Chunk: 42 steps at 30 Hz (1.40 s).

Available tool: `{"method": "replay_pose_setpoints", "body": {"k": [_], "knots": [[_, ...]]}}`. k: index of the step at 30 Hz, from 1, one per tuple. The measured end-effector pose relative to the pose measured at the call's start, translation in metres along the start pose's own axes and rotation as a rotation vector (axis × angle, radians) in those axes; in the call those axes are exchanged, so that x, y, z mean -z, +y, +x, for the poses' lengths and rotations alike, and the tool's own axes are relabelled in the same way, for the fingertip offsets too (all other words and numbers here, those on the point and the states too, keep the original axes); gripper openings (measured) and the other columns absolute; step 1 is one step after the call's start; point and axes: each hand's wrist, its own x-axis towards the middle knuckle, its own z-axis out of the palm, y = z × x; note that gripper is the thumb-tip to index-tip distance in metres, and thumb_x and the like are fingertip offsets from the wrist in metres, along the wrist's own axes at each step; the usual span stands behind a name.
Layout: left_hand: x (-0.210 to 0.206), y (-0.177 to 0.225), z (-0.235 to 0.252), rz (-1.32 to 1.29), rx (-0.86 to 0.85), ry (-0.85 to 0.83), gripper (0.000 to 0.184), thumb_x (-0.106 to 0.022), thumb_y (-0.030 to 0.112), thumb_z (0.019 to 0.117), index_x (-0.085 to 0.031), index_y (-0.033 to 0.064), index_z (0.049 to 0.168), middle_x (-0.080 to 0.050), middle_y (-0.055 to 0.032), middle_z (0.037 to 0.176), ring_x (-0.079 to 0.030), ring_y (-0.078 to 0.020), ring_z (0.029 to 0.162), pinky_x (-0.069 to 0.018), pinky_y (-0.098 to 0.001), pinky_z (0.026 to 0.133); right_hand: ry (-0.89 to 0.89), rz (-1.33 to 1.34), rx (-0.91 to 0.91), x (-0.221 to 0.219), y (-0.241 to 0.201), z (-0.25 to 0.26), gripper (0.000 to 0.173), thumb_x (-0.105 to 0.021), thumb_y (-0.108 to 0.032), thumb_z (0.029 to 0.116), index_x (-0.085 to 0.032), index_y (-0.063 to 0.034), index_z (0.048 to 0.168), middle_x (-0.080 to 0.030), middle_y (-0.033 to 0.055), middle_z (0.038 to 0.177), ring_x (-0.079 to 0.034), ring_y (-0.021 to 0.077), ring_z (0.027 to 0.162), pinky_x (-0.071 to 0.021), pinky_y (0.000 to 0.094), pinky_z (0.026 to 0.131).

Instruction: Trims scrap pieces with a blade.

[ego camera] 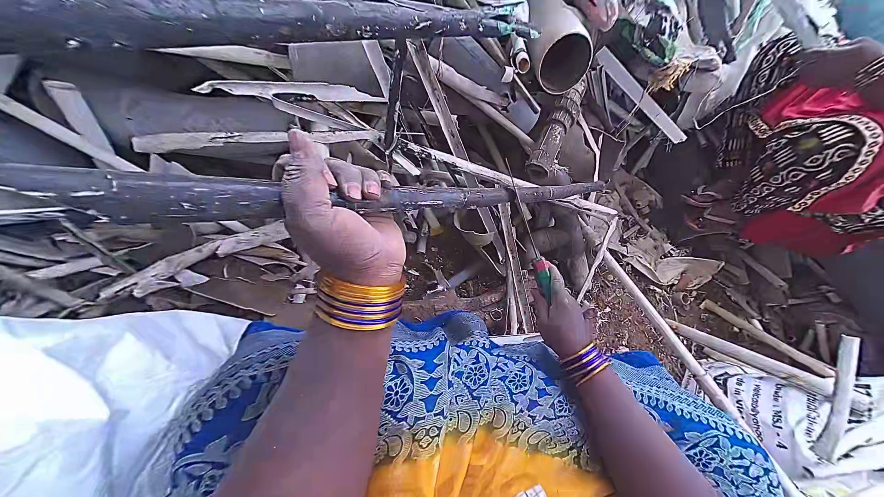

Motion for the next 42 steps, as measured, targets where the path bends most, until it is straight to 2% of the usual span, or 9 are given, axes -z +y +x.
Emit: {"method": "replay_pose_setpoints", "body": {"k": [2,7,12,17,21,26,33,39,42], "knots": [[0.003,0.001,-0.001,0.013,0.006,-0.006,0.049,-0.027,0.019,0.1118,-0.043,0.0207,0.066,-0.042,0.0069,0.049,-0.049,-0.0093,0.046,-0.0532,-0.0277,0.058,0.134,-0.024,0.19,-0.013,-0.005,-0.012,0.052,-0.058,-0.014,0.0994,-0.051,0.0099,0.145,-0.073,0.027,0.095,-0.074,0.0439,0.079,-0.0592,0.0562,0.069],[0.007,0.0,-0.005,0.025,0.004,0.002,0.043,-0.028,0.016,0.1105,-0.046,0.0209,0.072,-0.042,0.0084,0.05,-0.049,-0.0083,0.046,-0.0539,-0.0271,0.06,-0.203,-0.003,-0.373,0.0,0.02,0.026,0.06,-0.042,-0.023,0.1105,-0.018,-0.0024,0.162,-0.062,0.028,0.133,-0.062,0.0406,0.124,-0.0461,0.0523,0.107],[0.008,-0.001,-0.001,0.018,0.028,0.04,0.044,-0.029,0.016,0.1101,-0.046,0.0223,0.07,-0.041,0.0095,0.049,-0.048,-0.007,0.045,-0.0524,-0.0254,0.059,0.113,-0.04,0.206,-0.016,-0.014,-0.02,0.052,-0.058,-0.015,0.0991,-0.051,0.0073,0.146,-0.074,0.0259,0.097,-0.074,0.0427,0.078,-0.0597,0.0554,0.068],[0.009,-0.001,-0.008,0.028,0.014,-0.005,0.041,-0.03,0.012,0.1087,-0.046,0.0215,0.073,-0.043,0.009,0.05,-0.049,-0.0072,0.046,-0.0531,-0.0257,0.06,-0.248,-0.034,-0.302,0.005,0.002,0.013,0.061,-0.041,-0.023,0.1109,-0.017,-0.001,0.162,-0.061,0.028,0.135,-0.062,0.0405,0.124,-0.0471,0.0519,0.107],[0.012,0.0,-0.003,0.037,0.016,0.04,0.039,-0.031,0.014,0.1094,-0.047,0.0211,0.075,-0.043,0.0088,0.051,-0.049,-0.0082,0.047,-0.0533,-0.0275,0.06,0.054,-0.017,0.191,-0.011,-0.019,-0.024,0.054,-0.056,-0.015,0.1003,-0.048,0.0069,0.149,-0.073,0.0261,0.097,-0.074,0.0431,0.081,-0.0598,0.0548,0.072],[0.007,0.005,-0.004,0.066,0.044,0.08,0.039,-0.032,0.016,0.1099,-0.044,0.0218,0.074,-0.041,0.0086,0.052,-0.048,-0.0086,0.047,-0.0518,-0.028,0.059,-0.245,0.011,-0.401,0.003,0.023,0.024,0.06,-0.041,-0.022,0.1105,-0.018,-0.0035,0.162,-0.06,0.0266,0.137,-0.061,0.038,0.127,-0.0465,0.051,0.108],[0.019,0.004,0.002,0.024,-0.01,-0.098,0.047,-0.024,0.014,0.1063,-0.045,0.0239,0.066,-0.042,0.0096,0.049,-0.048,-0.0074,0.046,-0.0504,-0.0267,0.058,-0.089,-0.063,0.086,-0.007,-0.013,-0.017,0.056,-0.049,-0.019,0.1057,-0.037,-0.0046,0.159,-0.071,0.027,0.109,-0.072,0.0435,0.093,-0.0572,0.0552,0.082],[0.026,-0.002,0.002,-0.138,-0.056,-0.413,0.033,-0.045,0.014,0.0963,-0.058,0.0234,0.067,-0.051,0.0096,0.051,-0.053,-0.0047,0.046,-0.0507,-0.0238,0.052,-0.246,0.058,-0.343,0.0,0.022,0.023,0.058,-0.042,-0.022,0.1103,-0.022,-0.0023,0.161,-0.061,0.027,0.135,-0.061,0.0395,0.125,-0.0466,0.0523,0.107],[0.031,0.001,0.007,-0.163,-0.056,-0.499,0.029,-0.053,0.019,0.0959,-0.059,0.0234,0.068,-0.052,0.0099,0.052,-0.054,-0.0046,0.048,-0.0513,-0.0242,0.054,-0.258,0.08,-0.219,0.004,-0.005,0.0,0.059,-0.042,-0.023,0.1106,-0.022,0.0,0.161,-0.063,0.0273,0.13,-0.064,0.0405,0.121,-0.048,0.0523,0.105]]}}
